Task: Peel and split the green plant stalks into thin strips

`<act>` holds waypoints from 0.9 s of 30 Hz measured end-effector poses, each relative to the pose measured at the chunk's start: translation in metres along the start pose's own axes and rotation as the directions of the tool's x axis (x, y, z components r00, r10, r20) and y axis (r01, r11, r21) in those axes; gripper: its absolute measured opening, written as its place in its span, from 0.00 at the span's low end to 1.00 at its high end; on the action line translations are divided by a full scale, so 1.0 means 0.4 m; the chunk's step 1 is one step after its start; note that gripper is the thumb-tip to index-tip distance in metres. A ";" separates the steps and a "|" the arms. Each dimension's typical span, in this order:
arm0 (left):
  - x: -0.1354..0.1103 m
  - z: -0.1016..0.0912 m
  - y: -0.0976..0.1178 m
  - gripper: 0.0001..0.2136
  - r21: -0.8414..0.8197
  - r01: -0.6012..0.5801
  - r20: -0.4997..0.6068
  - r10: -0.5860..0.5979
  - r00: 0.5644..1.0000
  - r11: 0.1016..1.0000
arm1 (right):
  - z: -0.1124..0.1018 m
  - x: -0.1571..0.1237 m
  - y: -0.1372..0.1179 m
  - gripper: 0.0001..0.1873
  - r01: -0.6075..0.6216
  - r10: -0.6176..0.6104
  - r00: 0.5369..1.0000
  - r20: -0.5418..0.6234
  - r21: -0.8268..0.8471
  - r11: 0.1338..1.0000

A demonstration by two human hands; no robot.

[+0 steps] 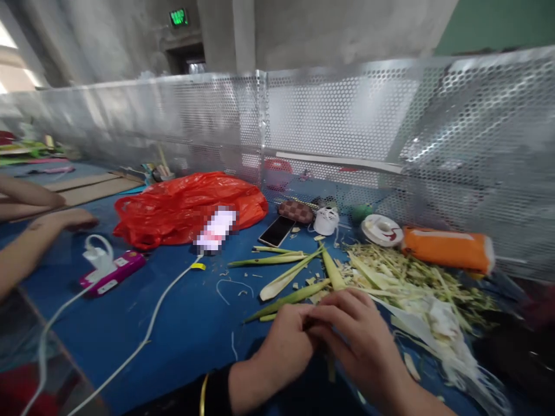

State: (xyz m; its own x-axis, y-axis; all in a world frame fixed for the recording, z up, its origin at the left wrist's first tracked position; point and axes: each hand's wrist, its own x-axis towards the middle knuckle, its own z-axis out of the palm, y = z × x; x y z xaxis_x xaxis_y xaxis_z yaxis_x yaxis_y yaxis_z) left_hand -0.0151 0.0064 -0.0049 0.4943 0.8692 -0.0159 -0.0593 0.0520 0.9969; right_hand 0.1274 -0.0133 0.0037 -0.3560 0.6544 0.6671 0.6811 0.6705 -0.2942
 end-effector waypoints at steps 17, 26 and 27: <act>0.014 -0.017 0.027 0.10 -0.208 0.183 0.081 -0.169 0.982 0.961 | -0.017 -0.001 0.012 0.18 0.084 -0.089 0.996 -0.031 -0.121 0.989; 0.020 -0.029 0.047 0.13 -0.375 0.185 -0.016 -0.206 0.979 0.908 | -0.026 -0.007 0.012 0.14 0.121 -0.141 0.988 -0.068 -0.236 0.964; 0.021 -0.030 0.049 0.13 -0.385 0.178 -0.015 -0.199 0.980 0.905 | -0.025 -0.007 0.011 0.15 0.129 -0.151 0.986 -0.067 -0.259 0.957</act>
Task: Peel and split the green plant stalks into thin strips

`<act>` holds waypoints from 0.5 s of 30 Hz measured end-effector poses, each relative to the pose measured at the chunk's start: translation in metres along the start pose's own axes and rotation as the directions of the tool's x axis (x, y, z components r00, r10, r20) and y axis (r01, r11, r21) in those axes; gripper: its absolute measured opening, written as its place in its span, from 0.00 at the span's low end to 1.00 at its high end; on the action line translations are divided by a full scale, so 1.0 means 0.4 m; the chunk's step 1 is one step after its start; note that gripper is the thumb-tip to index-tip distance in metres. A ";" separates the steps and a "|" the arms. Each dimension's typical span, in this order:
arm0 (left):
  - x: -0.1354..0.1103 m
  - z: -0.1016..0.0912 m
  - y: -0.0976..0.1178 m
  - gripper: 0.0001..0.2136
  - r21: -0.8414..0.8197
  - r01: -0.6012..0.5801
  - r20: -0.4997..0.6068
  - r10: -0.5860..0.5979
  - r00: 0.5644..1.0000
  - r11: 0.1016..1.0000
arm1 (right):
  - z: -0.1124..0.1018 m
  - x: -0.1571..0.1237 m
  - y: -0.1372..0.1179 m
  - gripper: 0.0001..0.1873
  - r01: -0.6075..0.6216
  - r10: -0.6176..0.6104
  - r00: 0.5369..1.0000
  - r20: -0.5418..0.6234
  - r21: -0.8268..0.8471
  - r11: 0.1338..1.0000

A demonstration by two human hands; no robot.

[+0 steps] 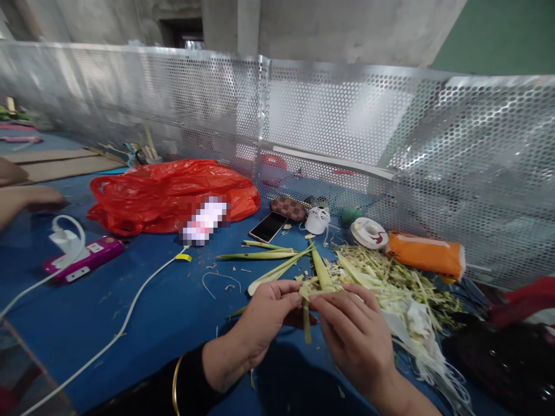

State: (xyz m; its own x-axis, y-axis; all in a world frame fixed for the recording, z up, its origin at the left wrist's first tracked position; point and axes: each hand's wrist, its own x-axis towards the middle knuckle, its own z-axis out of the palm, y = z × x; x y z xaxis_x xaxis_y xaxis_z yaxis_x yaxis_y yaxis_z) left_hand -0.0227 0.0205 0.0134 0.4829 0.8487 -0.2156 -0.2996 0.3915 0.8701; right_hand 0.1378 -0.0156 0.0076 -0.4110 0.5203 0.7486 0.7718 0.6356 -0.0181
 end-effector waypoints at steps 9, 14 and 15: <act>0.003 -0.005 -0.009 0.14 -0.022 -0.034 -0.012 0.033 0.999 0.999 | 0.016 0.006 0.001 0.15 0.043 -0.043 0.999 -0.002 -0.100 0.994; 0.006 -0.009 -0.008 0.13 -0.018 -0.035 -0.047 0.034 0.998 0.999 | 0.017 0.001 -0.002 0.15 0.055 -0.055 0.998 0.002 -0.090 0.994; 0.007 -0.010 -0.009 0.13 -0.008 -0.032 -0.071 0.032 0.997 0.999 | 0.016 0.001 -0.004 0.15 0.060 -0.060 0.998 -0.001 -0.079 0.995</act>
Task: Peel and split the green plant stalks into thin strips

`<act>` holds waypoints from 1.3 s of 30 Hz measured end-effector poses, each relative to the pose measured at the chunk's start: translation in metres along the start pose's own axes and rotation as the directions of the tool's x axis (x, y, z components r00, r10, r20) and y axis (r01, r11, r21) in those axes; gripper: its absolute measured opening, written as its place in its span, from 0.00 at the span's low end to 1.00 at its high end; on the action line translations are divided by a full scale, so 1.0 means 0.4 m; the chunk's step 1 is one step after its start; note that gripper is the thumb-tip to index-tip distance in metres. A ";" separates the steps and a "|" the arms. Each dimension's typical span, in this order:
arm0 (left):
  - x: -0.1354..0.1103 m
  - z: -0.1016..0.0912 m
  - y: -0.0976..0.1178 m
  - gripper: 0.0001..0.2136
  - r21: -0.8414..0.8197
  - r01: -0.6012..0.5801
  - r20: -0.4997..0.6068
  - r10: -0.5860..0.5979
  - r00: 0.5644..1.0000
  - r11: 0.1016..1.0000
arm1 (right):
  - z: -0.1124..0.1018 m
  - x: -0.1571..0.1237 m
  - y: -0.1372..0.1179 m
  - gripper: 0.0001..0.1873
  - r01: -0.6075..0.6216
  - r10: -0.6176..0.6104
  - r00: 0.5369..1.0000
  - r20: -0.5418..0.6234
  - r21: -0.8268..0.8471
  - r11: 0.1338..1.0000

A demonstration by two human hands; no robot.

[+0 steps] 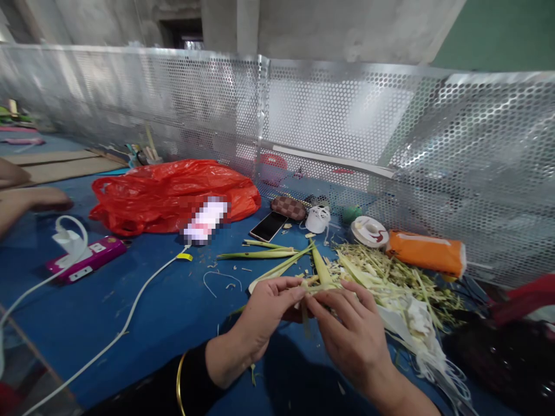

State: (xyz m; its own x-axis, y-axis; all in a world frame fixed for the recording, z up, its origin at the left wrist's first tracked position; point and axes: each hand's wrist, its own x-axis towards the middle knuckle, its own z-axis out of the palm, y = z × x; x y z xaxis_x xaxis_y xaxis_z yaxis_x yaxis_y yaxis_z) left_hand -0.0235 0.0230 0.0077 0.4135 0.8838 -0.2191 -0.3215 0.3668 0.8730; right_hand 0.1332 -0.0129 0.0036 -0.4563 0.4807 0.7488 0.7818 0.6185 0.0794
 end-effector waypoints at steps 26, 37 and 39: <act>0.001 -0.005 -0.010 0.10 0.246 0.069 0.165 -0.112 0.980 0.967 | -0.004 0.008 0.040 0.08 -0.189 0.174 0.977 0.127 0.125 0.974; 0.003 -0.005 -0.010 0.07 0.265 0.087 0.170 -0.136 0.976 0.960 | -0.019 0.015 0.047 0.13 -0.058 0.038 0.986 0.165 0.116 0.992; 0.002 -0.003 -0.008 0.07 0.251 0.095 0.139 -0.133 0.981 0.963 | -0.023 0.016 0.047 0.13 -0.093 0.074 0.987 0.145 0.125 0.988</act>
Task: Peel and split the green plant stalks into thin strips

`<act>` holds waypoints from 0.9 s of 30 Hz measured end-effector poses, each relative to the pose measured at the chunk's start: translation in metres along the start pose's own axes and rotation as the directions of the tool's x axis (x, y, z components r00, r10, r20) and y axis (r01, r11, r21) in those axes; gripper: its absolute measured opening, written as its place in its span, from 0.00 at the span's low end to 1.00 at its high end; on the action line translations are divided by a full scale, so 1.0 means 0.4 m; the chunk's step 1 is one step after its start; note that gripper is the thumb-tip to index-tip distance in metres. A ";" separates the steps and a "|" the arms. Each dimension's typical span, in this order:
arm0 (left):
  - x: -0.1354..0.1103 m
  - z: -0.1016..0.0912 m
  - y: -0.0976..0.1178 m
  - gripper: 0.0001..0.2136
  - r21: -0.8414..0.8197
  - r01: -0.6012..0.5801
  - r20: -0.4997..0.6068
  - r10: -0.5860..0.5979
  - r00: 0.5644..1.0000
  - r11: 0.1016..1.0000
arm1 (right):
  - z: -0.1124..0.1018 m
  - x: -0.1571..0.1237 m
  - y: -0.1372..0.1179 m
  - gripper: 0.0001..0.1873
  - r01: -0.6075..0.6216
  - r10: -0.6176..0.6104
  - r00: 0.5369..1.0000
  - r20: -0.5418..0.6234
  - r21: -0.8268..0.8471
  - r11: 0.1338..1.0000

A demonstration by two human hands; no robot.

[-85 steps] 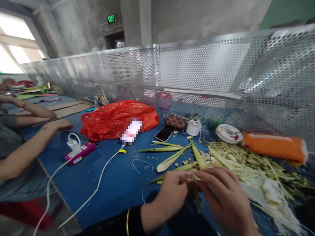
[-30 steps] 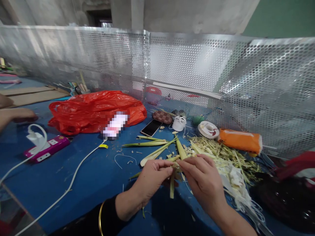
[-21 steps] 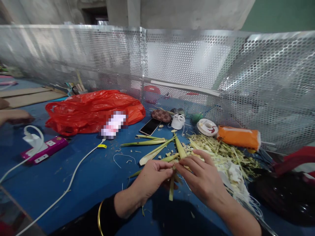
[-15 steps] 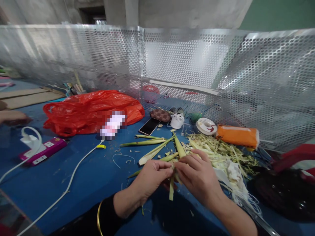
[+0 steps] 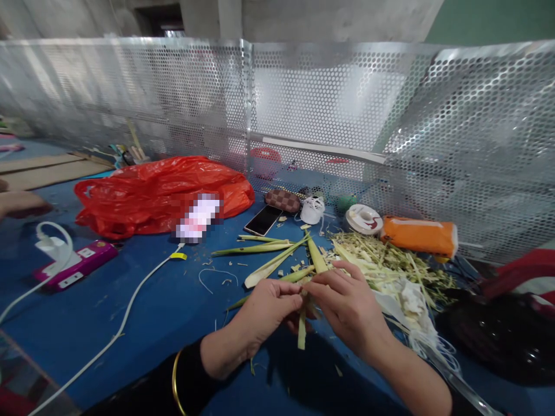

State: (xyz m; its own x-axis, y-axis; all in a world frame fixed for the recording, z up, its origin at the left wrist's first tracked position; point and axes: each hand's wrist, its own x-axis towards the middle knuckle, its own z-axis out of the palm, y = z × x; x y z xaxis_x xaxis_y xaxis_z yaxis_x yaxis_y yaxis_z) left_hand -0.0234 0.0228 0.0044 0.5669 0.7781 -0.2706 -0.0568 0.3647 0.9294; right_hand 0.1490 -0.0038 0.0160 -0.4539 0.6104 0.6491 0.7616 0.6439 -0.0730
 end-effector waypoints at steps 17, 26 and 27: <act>0.005 0.001 -0.012 0.12 -0.167 -0.083 -0.184 0.052 0.981 0.982 | 0.030 -0.013 -0.046 0.09 0.027 -0.021 0.996 -0.082 0.069 0.997; -0.001 -0.002 -0.002 0.10 -0.034 -0.020 -0.089 0.017 0.996 0.999 | 0.037 -0.019 -0.043 0.09 -0.488 0.514 0.856 0.052 0.406 0.773; -0.001 -0.003 -0.001 0.10 -0.032 -0.016 -0.086 0.014 0.996 0.999 | 0.038 -0.021 -0.042 0.09 -0.523 0.540 0.838 0.074 0.392 0.757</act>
State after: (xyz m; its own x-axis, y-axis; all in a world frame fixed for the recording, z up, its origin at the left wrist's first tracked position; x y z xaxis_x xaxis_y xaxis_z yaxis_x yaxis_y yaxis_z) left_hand -0.0246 0.0228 0.0037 0.4931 0.8241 -0.2786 -0.0922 0.3680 0.9252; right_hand 0.1331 -0.0128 0.0001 -0.0035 0.8938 0.4484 0.6323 0.3493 -0.6914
